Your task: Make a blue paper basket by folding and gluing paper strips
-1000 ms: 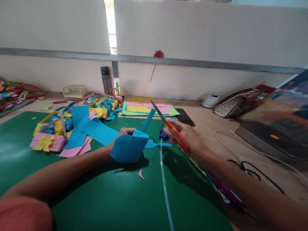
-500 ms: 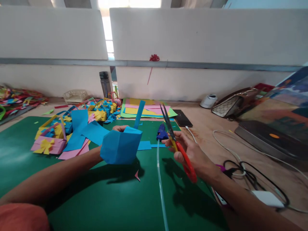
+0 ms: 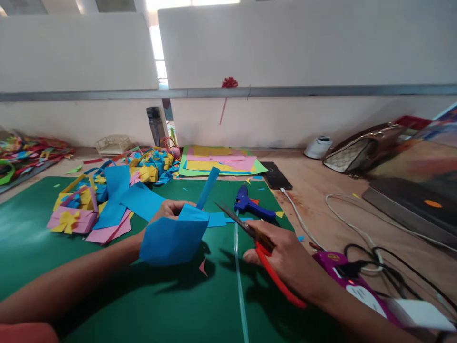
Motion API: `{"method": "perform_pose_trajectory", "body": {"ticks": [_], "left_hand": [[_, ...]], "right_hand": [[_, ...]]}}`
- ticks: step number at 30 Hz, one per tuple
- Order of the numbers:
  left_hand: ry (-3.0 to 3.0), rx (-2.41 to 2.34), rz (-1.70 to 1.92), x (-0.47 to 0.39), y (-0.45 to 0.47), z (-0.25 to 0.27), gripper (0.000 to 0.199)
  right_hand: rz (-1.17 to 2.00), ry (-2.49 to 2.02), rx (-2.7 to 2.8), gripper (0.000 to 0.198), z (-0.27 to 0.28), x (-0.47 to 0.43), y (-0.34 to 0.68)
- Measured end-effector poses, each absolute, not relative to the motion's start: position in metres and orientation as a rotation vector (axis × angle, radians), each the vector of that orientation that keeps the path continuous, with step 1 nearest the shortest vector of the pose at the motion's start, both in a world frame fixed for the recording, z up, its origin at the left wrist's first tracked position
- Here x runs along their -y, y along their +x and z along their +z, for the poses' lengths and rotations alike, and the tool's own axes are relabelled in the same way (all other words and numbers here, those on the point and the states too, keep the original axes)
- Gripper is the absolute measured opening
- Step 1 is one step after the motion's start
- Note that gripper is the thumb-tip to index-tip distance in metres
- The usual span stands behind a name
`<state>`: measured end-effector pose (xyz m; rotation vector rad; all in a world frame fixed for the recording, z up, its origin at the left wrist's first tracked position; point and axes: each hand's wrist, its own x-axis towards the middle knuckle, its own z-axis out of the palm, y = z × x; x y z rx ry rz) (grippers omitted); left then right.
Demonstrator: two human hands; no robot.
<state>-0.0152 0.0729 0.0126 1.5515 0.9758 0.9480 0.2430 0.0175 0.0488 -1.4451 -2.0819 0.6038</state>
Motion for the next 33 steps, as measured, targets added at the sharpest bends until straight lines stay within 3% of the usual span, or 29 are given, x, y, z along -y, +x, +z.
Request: {"method": "perform_pose_trajectory", "body": {"ticks": [8,14,26,33], "left_hand": [[1.43,-0.855,0.869,-0.058,-0.004,0.035,0.017],[1.339,-0.877,0.825,-0.06,-0.003,0.035,0.014],[1.7,-0.606,0.923,-0.058,0.0,0.036,0.02],[1.853,-0.523,0.933,-0.058,-0.004,0.034,0.013]], "right_hand": [[0.644,-1.409,2.185,0.029,0.05,-0.011,0.238],[0.886,-1.396,2.161,0.023,0.057,-0.009,0.239],[1.365,-1.457,2.086,0.02,0.066,-0.003,0.234],[1.447,-1.387,2.073,0.017,0.066,-0.002,0.237]]}}
